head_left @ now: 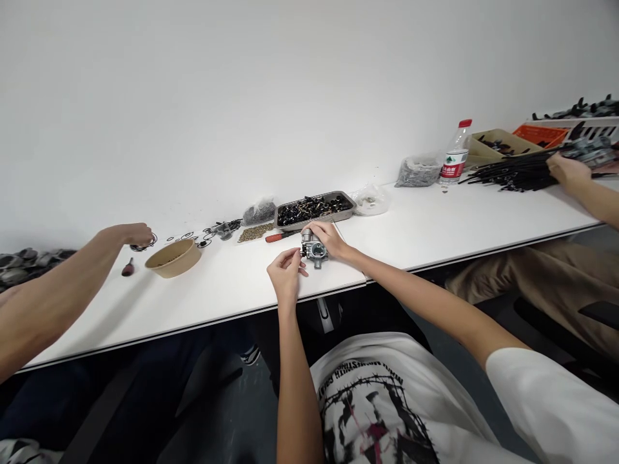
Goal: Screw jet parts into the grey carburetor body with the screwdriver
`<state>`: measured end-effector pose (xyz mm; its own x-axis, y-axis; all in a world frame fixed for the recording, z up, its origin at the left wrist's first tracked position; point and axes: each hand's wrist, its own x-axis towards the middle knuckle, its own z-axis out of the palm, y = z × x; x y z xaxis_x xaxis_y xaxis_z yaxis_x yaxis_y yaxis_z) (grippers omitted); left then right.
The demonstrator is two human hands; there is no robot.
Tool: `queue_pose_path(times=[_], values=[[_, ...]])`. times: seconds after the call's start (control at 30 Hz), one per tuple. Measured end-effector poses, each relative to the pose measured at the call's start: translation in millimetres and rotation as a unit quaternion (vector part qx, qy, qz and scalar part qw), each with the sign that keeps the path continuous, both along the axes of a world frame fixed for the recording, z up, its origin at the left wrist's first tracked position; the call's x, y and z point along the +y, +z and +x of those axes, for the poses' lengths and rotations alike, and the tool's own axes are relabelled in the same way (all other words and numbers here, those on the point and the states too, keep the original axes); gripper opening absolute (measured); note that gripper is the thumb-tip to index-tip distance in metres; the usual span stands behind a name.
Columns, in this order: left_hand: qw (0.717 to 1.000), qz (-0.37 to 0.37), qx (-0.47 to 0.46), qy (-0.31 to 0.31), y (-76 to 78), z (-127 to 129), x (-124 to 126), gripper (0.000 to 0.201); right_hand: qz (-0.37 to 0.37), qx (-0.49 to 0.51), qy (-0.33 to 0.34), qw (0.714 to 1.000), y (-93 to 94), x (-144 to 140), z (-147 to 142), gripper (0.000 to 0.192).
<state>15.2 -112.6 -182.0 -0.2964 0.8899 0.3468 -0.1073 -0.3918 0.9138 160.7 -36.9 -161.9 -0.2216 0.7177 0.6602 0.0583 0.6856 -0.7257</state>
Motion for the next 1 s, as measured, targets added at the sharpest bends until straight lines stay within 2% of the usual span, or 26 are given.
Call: queue_pose_path(times=[0.63, 1.0], values=[[0.999, 0.004, -0.027, 0.033, 1.7, 0.2, -1.1, 0.031, 0.004, 0.002, 0.004, 1.000, 0.6, -0.7, 0.6, 0.036], [1.000, 0.009, 0.015, 0.003, -3.5, -2.3, -0.1, 0.025, 0.001, 0.003, 0.005, 1.000, 1.4, -1.0, 0.0, 0.035]])
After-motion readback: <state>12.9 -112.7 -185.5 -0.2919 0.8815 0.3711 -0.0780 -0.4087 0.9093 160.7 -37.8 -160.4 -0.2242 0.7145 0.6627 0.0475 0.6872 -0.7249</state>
